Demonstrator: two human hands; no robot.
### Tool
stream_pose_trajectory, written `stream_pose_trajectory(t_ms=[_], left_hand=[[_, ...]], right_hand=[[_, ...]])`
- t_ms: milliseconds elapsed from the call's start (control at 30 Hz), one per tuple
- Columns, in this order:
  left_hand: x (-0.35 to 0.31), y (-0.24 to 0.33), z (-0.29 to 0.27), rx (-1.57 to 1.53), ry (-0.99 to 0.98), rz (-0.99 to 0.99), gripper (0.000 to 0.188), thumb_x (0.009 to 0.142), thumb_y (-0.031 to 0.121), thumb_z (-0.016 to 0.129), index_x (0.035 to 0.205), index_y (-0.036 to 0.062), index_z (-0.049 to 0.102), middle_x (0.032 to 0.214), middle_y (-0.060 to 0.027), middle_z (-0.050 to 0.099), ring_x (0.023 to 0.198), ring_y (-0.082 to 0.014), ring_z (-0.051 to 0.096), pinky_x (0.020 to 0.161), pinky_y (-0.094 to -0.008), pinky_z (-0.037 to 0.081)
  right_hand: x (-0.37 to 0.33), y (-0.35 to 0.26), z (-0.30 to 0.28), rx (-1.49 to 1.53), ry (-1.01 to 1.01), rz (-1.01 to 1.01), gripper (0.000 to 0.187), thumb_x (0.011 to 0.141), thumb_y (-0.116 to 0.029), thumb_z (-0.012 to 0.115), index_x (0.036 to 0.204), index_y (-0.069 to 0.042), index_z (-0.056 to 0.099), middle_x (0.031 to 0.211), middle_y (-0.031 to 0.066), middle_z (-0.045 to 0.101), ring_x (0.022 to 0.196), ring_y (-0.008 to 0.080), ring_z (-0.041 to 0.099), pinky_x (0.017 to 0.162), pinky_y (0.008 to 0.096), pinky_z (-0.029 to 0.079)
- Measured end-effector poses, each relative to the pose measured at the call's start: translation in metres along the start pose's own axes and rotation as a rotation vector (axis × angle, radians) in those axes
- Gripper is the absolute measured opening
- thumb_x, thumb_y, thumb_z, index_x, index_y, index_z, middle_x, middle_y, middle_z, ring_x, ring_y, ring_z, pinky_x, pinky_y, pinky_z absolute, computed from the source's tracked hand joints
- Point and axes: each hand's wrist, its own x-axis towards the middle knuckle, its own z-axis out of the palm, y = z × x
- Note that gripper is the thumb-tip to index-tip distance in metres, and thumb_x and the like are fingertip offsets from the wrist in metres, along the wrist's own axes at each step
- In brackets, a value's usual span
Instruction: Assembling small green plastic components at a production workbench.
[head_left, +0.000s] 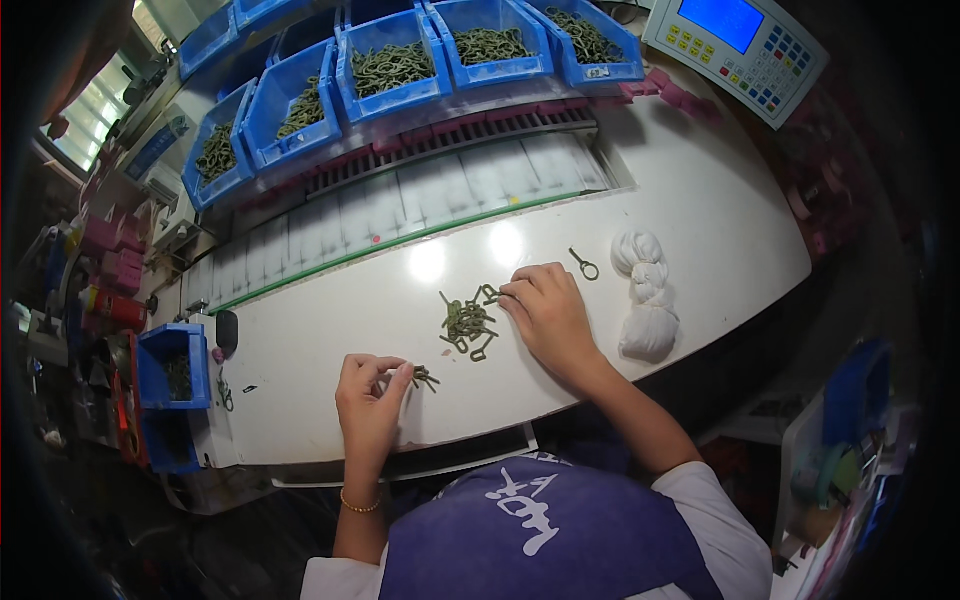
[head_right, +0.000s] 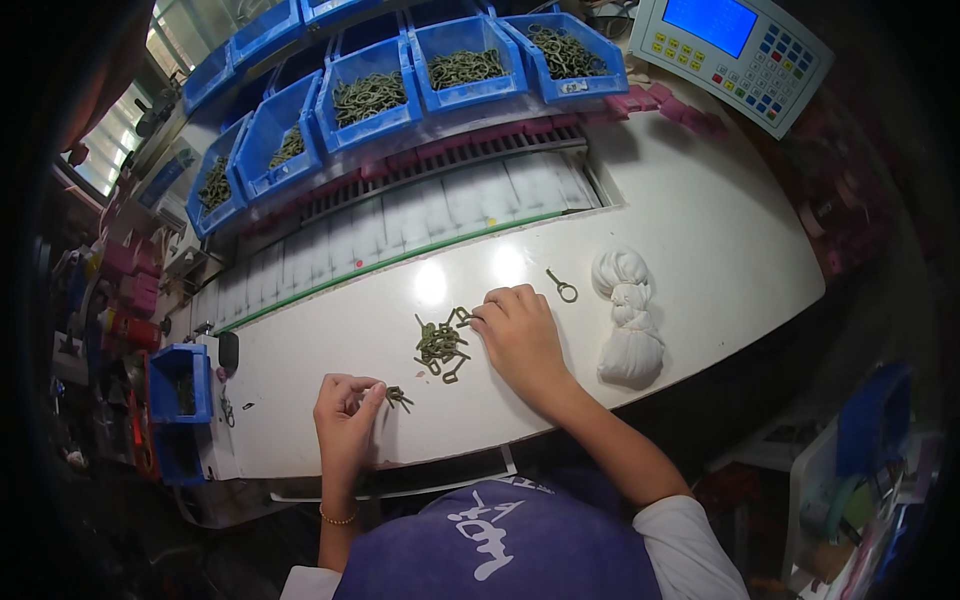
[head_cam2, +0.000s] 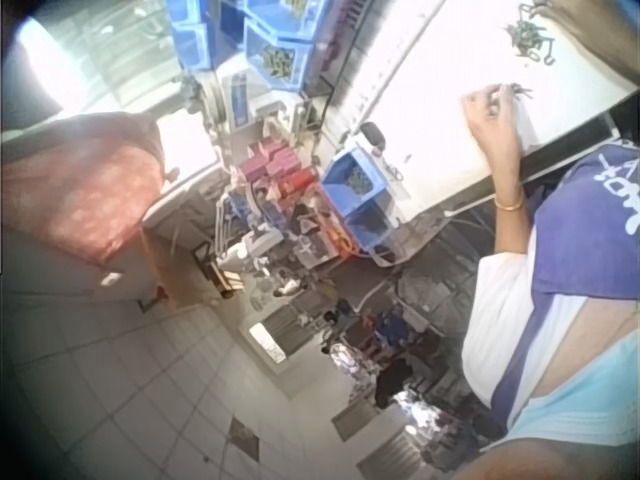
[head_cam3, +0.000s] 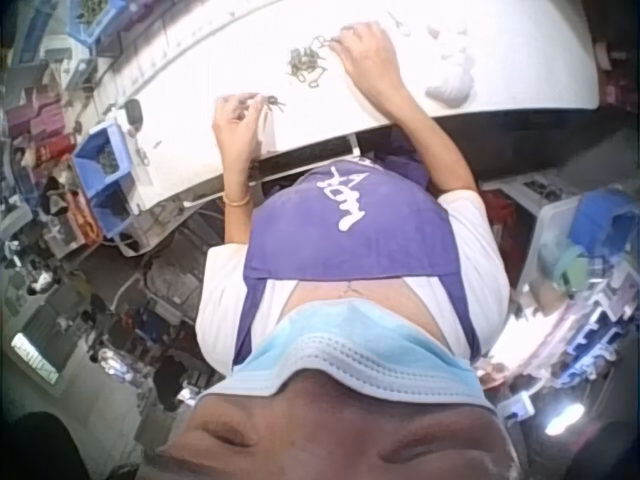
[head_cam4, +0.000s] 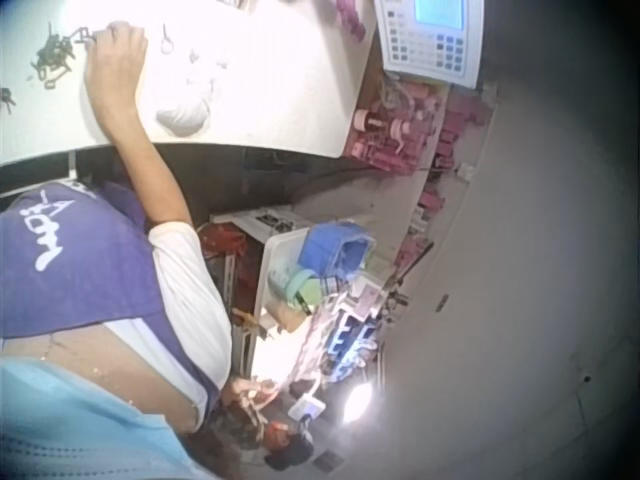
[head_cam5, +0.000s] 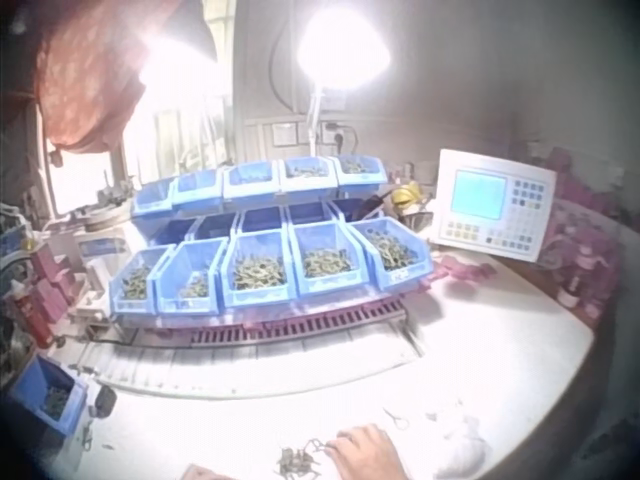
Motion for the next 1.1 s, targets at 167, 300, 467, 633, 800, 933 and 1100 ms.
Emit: stream_pose_trajectory(t_ms=[167, 300, 467, 633, 800, 933, 1100], left_hand=[[0.005, 0.008, 0.001, -0.079, 0.003, 0.046, 0.010, 0.084, 0.010, 0.072, 0.089, 0.0015, 0.070, 0.085, -0.0024, 0.052, 0.062, -0.0089, 0.042, 0.056, -0.0244, 0.038], [0.007, 0.011, -0.001, -0.078, 0.010, 0.098, 0.010, 0.085, 0.010, 0.071, 0.088, 0.0010, 0.070, 0.086, -0.0028, 0.054, 0.061, -0.0086, 0.042, 0.056, -0.0241, 0.038], [0.002, 0.009, -0.005, -0.106, -0.022, 0.118, 0.009, 0.086, 0.010, 0.070, 0.090, 0.0017, 0.071, 0.084, -0.0029, 0.057, 0.062, -0.0080, 0.043, 0.056, -0.0236, 0.038], [-0.004, 0.032, -0.003, -0.505, -0.313, -0.026, 0.015, 0.092, 0.013, 0.066, 0.102, 0.0029, 0.072, 0.090, -0.0006, 0.062, 0.070, -0.0045, 0.048, 0.063, -0.0207, 0.039], [-0.015, 0.046, -0.007, -0.733, -0.401, -0.100, 0.019, 0.094, 0.016, 0.064, 0.101, 0.0001, 0.071, 0.086, -0.0041, 0.064, 0.069, -0.0069, 0.047, 0.065, -0.0221, 0.037], [-0.021, 0.051, -0.012, -0.759, -0.430, -0.165, 0.020, 0.094, 0.017, 0.064, 0.098, -0.0011, 0.071, 0.085, -0.0046, 0.064, 0.068, -0.0072, 0.046, 0.064, -0.0224, 0.037], [-0.023, 0.054, -0.011, -0.767, -0.401, -0.161, 0.019, 0.093, 0.016, 0.064, 0.094, -0.0018, 0.071, 0.083, -0.0046, 0.064, 0.067, -0.0072, 0.046, 0.062, -0.0225, 0.036]], right_hand=[[-0.003, 0.001, 0.003, -0.109, 0.070, -0.081, 0.012, 0.080, -0.010, 0.070, 0.084, -0.005, 0.060, 0.087, 0.0059, 0.058, 0.085, 0.0242, 0.054, 0.075, 0.0370, 0.042], [-0.009, -0.004, 0.005, -0.142, 0.079, -0.099, 0.012, 0.079, -0.006, 0.071, 0.088, -0.004, 0.062, 0.088, 0.0072, 0.059, 0.085, 0.0260, 0.056, 0.076, 0.0364, 0.044], [-0.009, -0.018, 0.002, -0.146, 0.130, -0.107, 0.014, 0.079, -0.007, 0.069, 0.087, -0.004, 0.058, 0.085, 0.0078, 0.057, 0.082, 0.0252, 0.054, 0.073, 0.0367, 0.043], [-0.011, -0.074, -0.036, -0.002, 0.130, -0.178, 0.017, 0.079, -0.007, 0.070, 0.088, -0.004, 0.056, 0.086, 0.0087, 0.057, 0.080, 0.0262, 0.055, 0.071, 0.0377, 0.044], [-0.017, -0.100, -0.056, 0.026, 0.083, -0.212, 0.020, 0.077, -0.002, 0.073, 0.090, -0.003, 0.057, 0.086, 0.0090, 0.057, 0.081, 0.0286, 0.056, 0.072, 0.0382, 0.046], [-0.022, -0.104, -0.058, -0.030, 0.076, -0.235, 0.020, 0.079, -0.008, 0.071, 0.093, -0.002, 0.058, 0.089, 0.0095, 0.057, 0.083, 0.0271, 0.056, 0.073, 0.0382, 0.046], [-0.025, -0.106, -0.061, -0.045, 0.065, -0.255, 0.021, 0.079, -0.008, 0.071, 0.094, -0.001, 0.058, 0.091, 0.0102, 0.057, 0.085, 0.0276, 0.057, 0.075, 0.0384, 0.047]])
